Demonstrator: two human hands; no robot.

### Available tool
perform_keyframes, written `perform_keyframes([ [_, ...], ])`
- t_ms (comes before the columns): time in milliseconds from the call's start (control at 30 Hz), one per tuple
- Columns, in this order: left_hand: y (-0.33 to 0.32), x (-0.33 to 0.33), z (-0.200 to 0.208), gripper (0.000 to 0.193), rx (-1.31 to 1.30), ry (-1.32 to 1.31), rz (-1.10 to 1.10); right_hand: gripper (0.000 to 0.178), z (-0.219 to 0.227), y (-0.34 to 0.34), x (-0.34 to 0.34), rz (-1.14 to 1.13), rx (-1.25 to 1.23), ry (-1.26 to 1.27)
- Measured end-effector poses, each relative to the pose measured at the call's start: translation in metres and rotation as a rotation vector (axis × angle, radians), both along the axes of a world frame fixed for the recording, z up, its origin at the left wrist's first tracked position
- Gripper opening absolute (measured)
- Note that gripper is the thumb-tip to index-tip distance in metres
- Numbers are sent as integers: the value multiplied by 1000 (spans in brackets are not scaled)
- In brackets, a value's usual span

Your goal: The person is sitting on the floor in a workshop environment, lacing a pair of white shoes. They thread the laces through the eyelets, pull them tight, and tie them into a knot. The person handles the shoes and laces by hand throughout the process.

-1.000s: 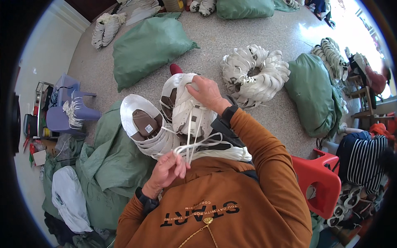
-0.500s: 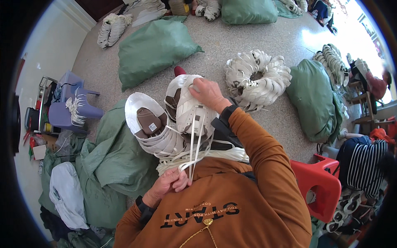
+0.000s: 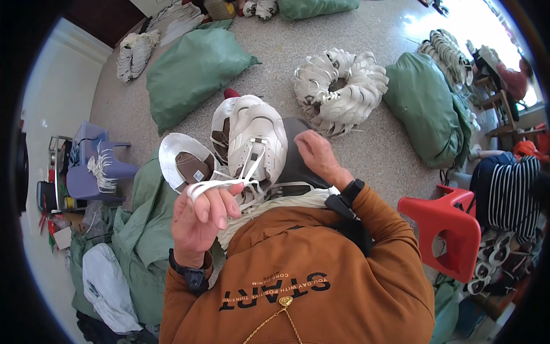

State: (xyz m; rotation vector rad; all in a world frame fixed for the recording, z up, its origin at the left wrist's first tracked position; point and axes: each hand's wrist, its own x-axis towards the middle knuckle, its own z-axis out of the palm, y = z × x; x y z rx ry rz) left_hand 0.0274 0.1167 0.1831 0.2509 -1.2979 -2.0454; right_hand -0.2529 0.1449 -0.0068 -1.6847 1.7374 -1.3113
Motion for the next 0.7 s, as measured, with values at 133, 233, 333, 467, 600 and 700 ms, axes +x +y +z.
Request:
perform_keyframes([
  [133, -2, -14, 0, 33, 81, 151, 9, 9, 1, 8, 17, 63, -13, -66],
  [233, 3, -16, -4, 33, 144, 171, 10, 11, 12, 11, 30, 182, 111, -223],
  [333, 11, -20, -8, 33, 157, 101, -52, 15, 14, 6, 43, 314, 240, -466],
  [467, 23, -23, -12, 35, 161, 7, -194, 20, 27, 1, 56, 342, 336, -609],
  [600, 23, -23, -12, 33, 136, -17, -257, 21, 31, -1, 59, 141, 278, -688],
  [700, 23, -24, -12, 34, 135, -10, -264, 24, 45, -6, 61, 201, 357, -745],
])
